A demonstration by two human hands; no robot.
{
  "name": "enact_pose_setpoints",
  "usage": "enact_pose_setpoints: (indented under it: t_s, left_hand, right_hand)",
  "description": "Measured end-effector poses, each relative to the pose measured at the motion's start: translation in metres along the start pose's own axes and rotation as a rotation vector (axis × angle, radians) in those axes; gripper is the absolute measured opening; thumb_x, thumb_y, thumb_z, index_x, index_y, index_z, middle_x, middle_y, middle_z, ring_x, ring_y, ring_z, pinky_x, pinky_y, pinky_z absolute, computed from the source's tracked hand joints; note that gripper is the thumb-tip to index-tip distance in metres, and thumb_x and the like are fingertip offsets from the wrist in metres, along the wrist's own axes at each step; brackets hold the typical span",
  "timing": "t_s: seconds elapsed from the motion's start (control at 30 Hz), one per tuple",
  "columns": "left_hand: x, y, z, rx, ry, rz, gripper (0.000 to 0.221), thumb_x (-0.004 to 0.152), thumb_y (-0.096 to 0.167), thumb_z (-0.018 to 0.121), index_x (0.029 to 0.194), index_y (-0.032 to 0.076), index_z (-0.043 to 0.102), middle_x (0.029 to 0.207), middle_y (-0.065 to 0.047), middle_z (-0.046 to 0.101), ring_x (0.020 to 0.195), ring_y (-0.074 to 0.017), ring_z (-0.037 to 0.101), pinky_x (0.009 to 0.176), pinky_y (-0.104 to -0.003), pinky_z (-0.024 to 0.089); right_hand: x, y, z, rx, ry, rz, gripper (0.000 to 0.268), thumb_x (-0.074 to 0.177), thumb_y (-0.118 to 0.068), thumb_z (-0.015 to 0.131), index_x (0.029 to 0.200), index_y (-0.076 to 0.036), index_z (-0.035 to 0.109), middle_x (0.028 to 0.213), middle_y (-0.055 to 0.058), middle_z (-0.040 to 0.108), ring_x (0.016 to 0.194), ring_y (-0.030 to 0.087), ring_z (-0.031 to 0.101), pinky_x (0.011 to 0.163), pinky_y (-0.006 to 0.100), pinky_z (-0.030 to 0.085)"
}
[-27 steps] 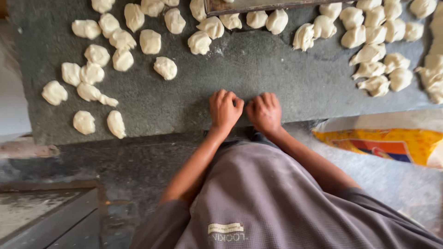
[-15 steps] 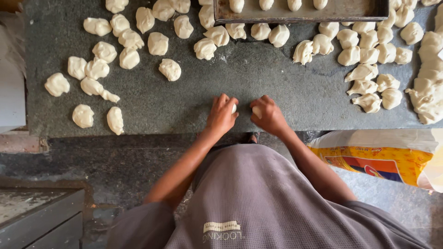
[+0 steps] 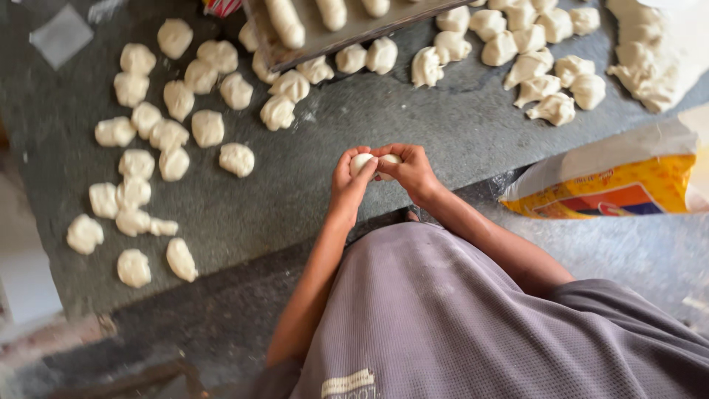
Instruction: The person rolls small portions of dough into long cylindrical shapes on a dark countertop and places them in neat rows onto a metal baking tray.
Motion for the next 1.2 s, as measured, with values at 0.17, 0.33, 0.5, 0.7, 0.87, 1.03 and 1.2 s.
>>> enact_pose_setpoints:
  t_s: [0.17, 0.33, 0.5, 0.7, 0.87, 1.03, 1.2]
  left_hand:
    - [-0.005, -0.008, 0.021, 0.188, 0.006, 0.063, 0.033, 0.097, 0.024, 0.072, 0.121, 0.003, 0.062, 0.112, -0.006, 0.067, 0.099, -0.0133, 0.066, 0.083, -0.027, 0.057]
    - [0.011, -0.002, 0.038, 0.248, -0.033, 0.025, 0.035, 0.096, 0.029, 0.073, 0.12, 0.007, 0.061, 0.109, -0.004, 0.065, 0.098, -0.013, 0.063, 0.083, -0.027, 0.054]
    - [0.023, -0.018, 0.032, 0.179, -0.005, 0.007, 0.033, 0.097, 0.029, 0.074, 0.117, 0.007, 0.061, 0.107, -0.005, 0.062, 0.096, -0.013, 0.061, 0.081, -0.028, 0.054]
    - [0.027, -0.02, -0.082, 0.338, 0.549, -0.06, 0.029, 0.094, 0.029, 0.073, 0.113, 0.01, 0.062, 0.113, -0.007, 0.066, 0.094, -0.0163, 0.063, 0.067, -0.031, 0.046]
    - [-0.077, 0.025, -0.171, 1.243, 0.901, 0.441, 0.034, 0.094, 0.029, 0.078, 0.109, 0.002, 0.064, 0.109, -0.021, 0.058, 0.093, -0.0326, 0.06, 0.074, -0.045, 0.052]
    - [-0.089, 0.001, -0.108, 1.501, 0.699, 0.719, 0.025, 0.092, 0.036, 0.078, 0.092, 0.012, 0.068, 0.092, -0.008, 0.062, 0.092, -0.029, 0.061, 0.085, -0.052, 0.047]
    - [-0.016, 0.027, -0.114, 1.579, 0.573, 0.781, 0.018, 0.099, 0.025, 0.07, 0.089, 0.013, 0.062, 0.105, -0.009, 0.062, 0.097, -0.0329, 0.061, 0.084, -0.05, 0.046]
  right_hand:
    - [-0.008, 0.017, -0.026, 0.193, 0.069, 0.122, 0.014, 0.091, -0.003, 0.073, 0.102, 0.007, 0.072, 0.095, 0.017, 0.075, 0.082, 0.024, 0.074, 0.076, 0.036, 0.063]
    - [-0.005, 0.008, -0.046, 0.552, -0.056, 0.119, 0.012, 0.088, 0.002, 0.071, 0.1, 0.006, 0.073, 0.097, 0.016, 0.076, 0.088, 0.025, 0.074, 0.077, 0.038, 0.062]
    - [-0.043, -0.027, -0.036, 0.633, -0.379, 0.035, 0.013, 0.088, 0.001, 0.073, 0.099, 0.006, 0.074, 0.101, 0.016, 0.075, 0.091, 0.026, 0.074, 0.08, 0.04, 0.063]
    - [-0.042, -0.102, -0.065, 0.034, -0.36, -0.172, 0.03, 0.086, -0.011, 0.08, 0.114, -0.001, 0.073, 0.108, 0.008, 0.076, 0.098, 0.015, 0.072, 0.085, 0.032, 0.062]
    - [-0.056, -0.068, -0.161, -0.683, 0.574, 0.001, 0.061, 0.095, -0.05, 0.069, 0.129, 0.0, 0.061, 0.114, 0.023, 0.065, 0.097, 0.031, 0.067, 0.081, 0.043, 0.055]
    - [-0.071, 0.017, -0.123, -1.484, 0.668, -0.442, 0.04, 0.098, -0.036, 0.066, 0.115, 0.0, 0.061, 0.11, 0.023, 0.059, 0.102, 0.042, 0.056, 0.089, 0.052, 0.045]
    - [0.01, 0.006, -0.121, -1.563, 0.335, -0.706, 0.019, 0.104, -0.019, 0.062, 0.11, -0.001, 0.062, 0.104, 0.021, 0.059, 0.096, 0.035, 0.054, 0.086, 0.05, 0.045]
Point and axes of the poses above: each hand's wrist, its own x-axis towards the middle knuckle, its own z-axis out of the palm, y = z × x, the point moved 4 cm from there along x, towards the middle knuckle
